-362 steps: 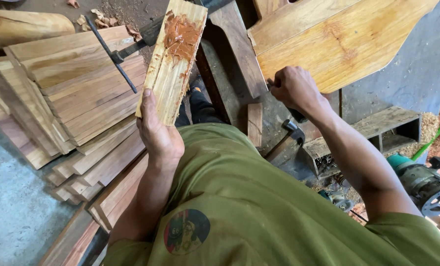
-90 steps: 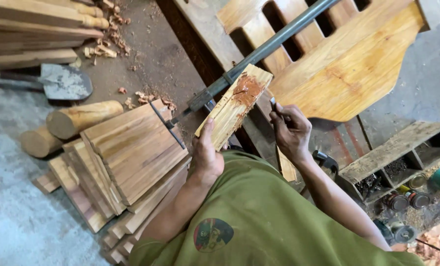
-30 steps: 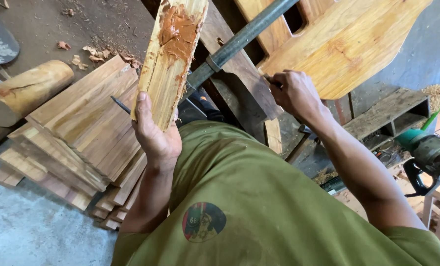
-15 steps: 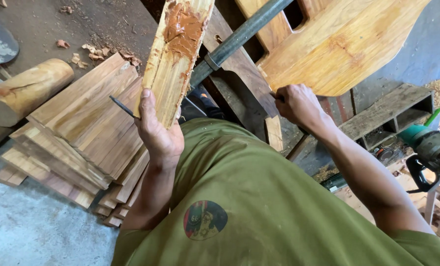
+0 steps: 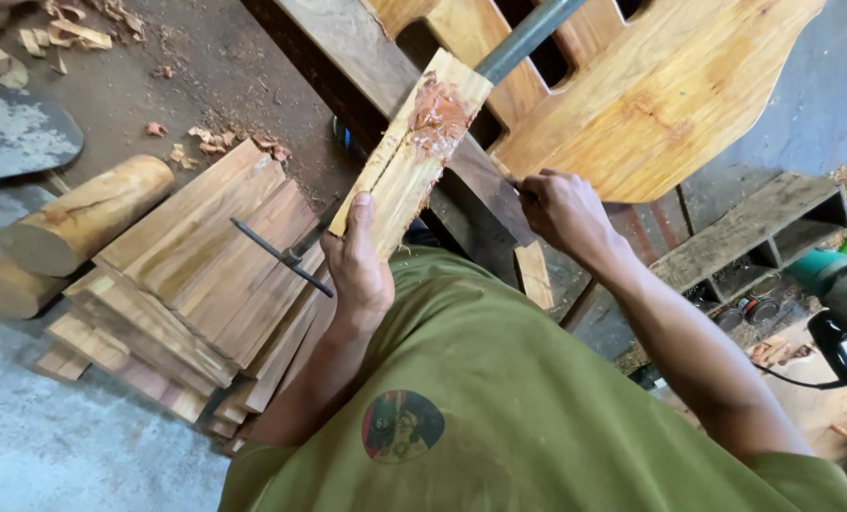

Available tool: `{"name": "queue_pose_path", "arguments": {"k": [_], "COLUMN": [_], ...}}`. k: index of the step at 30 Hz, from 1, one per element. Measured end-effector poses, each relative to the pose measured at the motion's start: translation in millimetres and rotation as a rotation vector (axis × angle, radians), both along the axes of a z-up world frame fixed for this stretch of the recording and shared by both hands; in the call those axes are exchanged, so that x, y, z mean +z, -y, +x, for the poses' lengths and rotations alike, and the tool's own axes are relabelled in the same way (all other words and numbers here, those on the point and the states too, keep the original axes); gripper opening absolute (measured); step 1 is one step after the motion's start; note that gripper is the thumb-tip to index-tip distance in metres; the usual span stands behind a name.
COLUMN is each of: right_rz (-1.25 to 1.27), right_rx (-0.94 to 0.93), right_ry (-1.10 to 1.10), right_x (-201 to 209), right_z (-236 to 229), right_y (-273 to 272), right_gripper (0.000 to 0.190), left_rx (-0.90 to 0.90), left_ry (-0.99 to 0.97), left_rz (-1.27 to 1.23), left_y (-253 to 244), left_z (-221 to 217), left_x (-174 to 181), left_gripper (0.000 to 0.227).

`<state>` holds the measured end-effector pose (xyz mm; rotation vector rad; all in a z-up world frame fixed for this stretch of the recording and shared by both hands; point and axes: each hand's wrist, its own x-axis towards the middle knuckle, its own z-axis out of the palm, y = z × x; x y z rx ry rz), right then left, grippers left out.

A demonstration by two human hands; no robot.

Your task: Assembling a wooden furniture frame by fitting slats, applying glue, and using a hammer and clamp.

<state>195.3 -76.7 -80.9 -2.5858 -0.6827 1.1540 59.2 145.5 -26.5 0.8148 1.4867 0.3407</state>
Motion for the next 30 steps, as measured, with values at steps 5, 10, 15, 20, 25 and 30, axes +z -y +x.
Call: {"name": "queue_pose_path", "arguments": {"k": [5,10,15,20,25,30], "right_rz": [-0.080,-0.142,0.333,0.820,0.880,0.955], "right_rx": [0.158,0.139,-0.115,-0.204,-0.227,-0.222], "right_ry": [0.054,-0.002,-0.003,0.353,0.339,0.303], "right_x": [-33.1,-32.0,72.7,72.4,54.0,56.2], "right_z": [2.2,-5.1,4.7,-30.6,-71.0,-81.6], "right_y": [7.4,36.1,-42.0,-61.2,-63.7,-72.4], "right_gripper": [0.014,0.016,0.012,0.014,0.020,0.018], "left_rx": [0.082,0.130,0.014,-0.019,-0.107,0.177], "left_ry": [0.069,0.111,0.124,0.071,-0.057,0.139], "left_rz": [0.034,0.067,0.047,-0.093,-0.261,-0.348], "left_y": [-2.9,-6.3,-5.6,-5.0,-7.3,7.5], "left_z": [0.2,3.6,-6.7,16.2,4.0,20.8], "left_x": [-0.2,-1.1,-9.9,26.0,30.4,22.8], "left_gripper": [0.074,0.071,0.073,0.079,0.077,0.051]}}
